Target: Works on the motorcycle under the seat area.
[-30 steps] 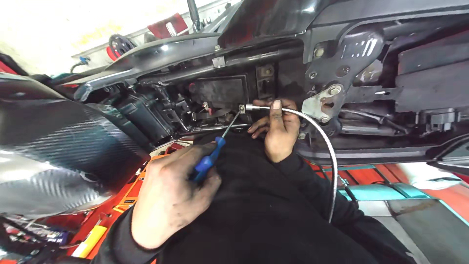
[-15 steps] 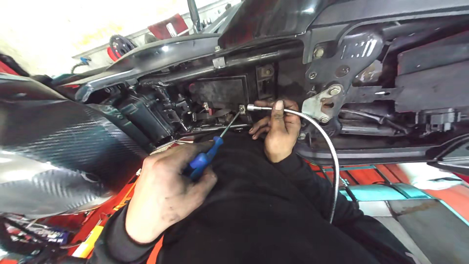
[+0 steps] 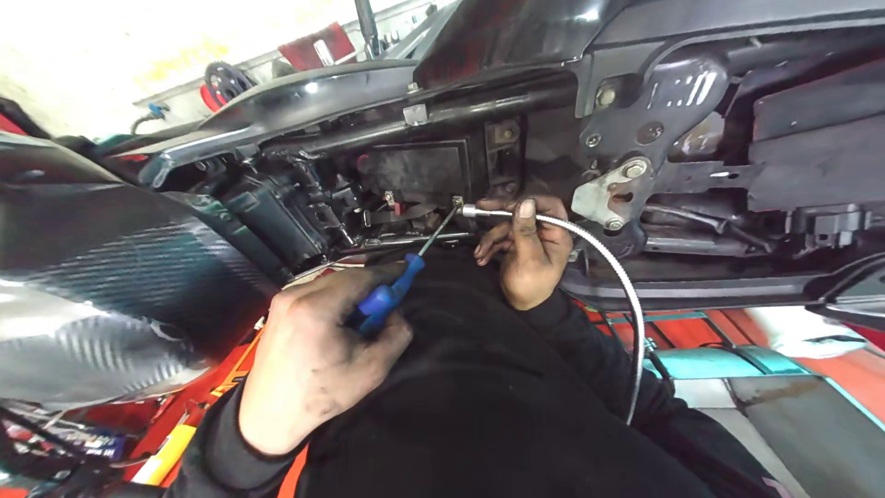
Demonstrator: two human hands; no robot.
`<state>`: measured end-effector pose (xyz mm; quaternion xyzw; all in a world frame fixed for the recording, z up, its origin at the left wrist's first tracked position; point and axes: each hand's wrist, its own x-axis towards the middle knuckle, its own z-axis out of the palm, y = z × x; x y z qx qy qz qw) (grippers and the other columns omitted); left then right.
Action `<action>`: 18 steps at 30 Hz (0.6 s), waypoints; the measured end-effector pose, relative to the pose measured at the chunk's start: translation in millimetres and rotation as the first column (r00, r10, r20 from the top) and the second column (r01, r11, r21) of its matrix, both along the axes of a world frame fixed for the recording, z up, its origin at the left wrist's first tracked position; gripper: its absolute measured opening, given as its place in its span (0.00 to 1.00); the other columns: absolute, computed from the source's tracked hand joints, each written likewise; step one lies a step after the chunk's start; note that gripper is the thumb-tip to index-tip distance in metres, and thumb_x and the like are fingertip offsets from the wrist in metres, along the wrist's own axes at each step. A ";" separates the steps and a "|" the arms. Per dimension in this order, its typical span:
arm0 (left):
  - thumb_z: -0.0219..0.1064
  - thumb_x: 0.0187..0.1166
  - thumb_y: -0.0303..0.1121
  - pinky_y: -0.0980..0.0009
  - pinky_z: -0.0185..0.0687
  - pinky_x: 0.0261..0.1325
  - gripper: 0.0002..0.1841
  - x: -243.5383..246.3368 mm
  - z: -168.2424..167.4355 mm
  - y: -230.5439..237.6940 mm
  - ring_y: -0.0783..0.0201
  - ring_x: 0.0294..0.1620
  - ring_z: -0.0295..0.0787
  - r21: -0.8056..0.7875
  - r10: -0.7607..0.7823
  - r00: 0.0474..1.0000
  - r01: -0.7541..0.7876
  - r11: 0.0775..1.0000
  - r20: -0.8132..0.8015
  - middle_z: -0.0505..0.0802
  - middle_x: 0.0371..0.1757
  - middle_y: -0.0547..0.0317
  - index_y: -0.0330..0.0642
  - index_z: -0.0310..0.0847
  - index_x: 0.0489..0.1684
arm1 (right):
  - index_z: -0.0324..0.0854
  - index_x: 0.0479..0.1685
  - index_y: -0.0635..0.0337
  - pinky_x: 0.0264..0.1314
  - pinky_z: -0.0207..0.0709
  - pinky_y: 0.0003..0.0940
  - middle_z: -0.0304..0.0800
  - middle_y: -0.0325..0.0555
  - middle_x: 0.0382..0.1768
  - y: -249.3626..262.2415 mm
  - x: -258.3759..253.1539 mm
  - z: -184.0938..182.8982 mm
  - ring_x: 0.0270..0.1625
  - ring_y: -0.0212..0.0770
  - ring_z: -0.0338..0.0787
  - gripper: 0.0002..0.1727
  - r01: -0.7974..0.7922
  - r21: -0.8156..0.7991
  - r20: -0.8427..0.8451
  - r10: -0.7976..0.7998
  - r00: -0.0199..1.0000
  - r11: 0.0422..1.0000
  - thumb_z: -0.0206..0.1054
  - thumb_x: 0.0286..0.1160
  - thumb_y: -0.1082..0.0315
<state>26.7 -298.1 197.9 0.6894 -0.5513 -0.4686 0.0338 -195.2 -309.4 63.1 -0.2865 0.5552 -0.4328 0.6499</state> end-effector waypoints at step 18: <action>0.68 0.69 0.41 0.74 0.85 0.42 0.19 -0.6 -1.8 3.0 0.76 0.39 0.90 -0.029 -0.029 1.000 0.029 0.999 0.004 0.97 0.42 0.62 0.47 0.94 0.54 | 0.80 0.54 0.62 0.39 0.95 0.44 0.95 0.57 0.54 0.4 -3.1 2.6 0.44 0.51 0.99 0.12 -0.135 -0.024 0.063 0.137 0.989 0.991 0.51 0.93 0.68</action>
